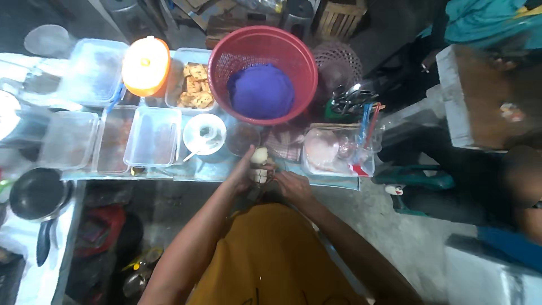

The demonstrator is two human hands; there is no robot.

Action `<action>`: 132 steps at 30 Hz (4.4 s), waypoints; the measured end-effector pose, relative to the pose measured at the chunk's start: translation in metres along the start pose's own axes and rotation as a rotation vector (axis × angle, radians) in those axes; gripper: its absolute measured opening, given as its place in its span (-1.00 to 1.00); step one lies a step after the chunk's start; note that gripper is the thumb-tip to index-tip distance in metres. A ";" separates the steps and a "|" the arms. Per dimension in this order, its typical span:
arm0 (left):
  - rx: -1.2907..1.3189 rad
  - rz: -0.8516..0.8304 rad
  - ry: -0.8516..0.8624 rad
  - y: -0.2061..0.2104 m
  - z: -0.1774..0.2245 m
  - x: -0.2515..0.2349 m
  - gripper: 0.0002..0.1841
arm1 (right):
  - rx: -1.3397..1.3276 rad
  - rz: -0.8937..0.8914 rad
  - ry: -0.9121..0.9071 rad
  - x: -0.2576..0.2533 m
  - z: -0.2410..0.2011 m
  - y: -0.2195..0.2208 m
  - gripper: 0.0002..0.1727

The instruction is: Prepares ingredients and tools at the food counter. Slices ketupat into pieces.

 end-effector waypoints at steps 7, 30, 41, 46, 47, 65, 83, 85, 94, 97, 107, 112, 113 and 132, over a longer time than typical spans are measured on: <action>-0.096 -0.043 0.094 0.001 0.002 -0.010 -0.19 | -0.133 -0.269 0.132 -0.012 0.012 -0.010 -0.60; -0.580 0.172 0.737 -0.013 -0.015 -0.028 -0.47 | 0.052 -0.220 0.254 -0.005 0.033 -0.026 -0.59; -0.287 0.232 0.773 -0.023 -0.017 -0.029 -0.31 | -0.023 -0.326 0.425 0.009 0.039 -0.022 -0.57; 0.100 0.185 0.668 -0.016 -0.008 -0.017 -0.22 | -0.306 -0.215 0.530 0.014 0.040 -0.019 -0.53; 0.160 0.178 0.639 -0.014 -0.007 -0.014 -0.19 | -0.397 -0.190 0.550 0.010 0.036 -0.020 -0.52; 0.587 0.182 0.703 -0.055 0.004 0.091 -0.24 | -0.273 -0.232 0.513 -0.079 -0.025 0.026 -0.60; -0.013 -0.052 0.514 -0.094 0.032 0.089 -0.51 | -0.656 0.403 0.957 0.007 -0.043 0.014 -0.58; -0.126 -0.165 0.468 -0.096 0.043 0.088 -0.53 | -0.648 0.512 1.113 0.035 -0.063 0.020 -0.57; -0.526 -0.440 0.107 -0.088 0.062 0.091 -0.55 | -0.719 0.870 1.719 0.129 -0.265 0.145 -0.56; -0.548 -0.517 -0.075 -0.091 0.047 0.093 -0.57 | -0.711 1.173 1.962 0.143 -0.354 0.208 -0.54; -0.585 -0.663 -0.300 -0.080 0.033 0.130 -0.56 | -0.525 1.956 2.880 0.225 -0.438 0.320 -0.23; -0.495 -0.705 -0.376 -0.096 0.039 0.135 -0.44 | -0.794 1.441 2.948 0.240 -0.427 0.335 -0.17; -0.485 -0.682 -0.380 -0.097 0.040 0.137 -0.36 | -0.831 1.310 2.959 0.238 -0.429 0.336 -0.23; -0.406 -0.267 -0.177 -0.093 0.059 0.106 -0.45 | -0.189 0.279 0.946 0.005 -0.292 0.024 -0.52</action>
Point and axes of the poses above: each hand's wrist, its own x-axis away from the middle knuckle, its own y-axis out of the palm, z = x × y, the point moved 2 cm from there along -x, towards the middle knuckle, and after that the axes turned 4 degrees about -z, right-handed, at the moved point
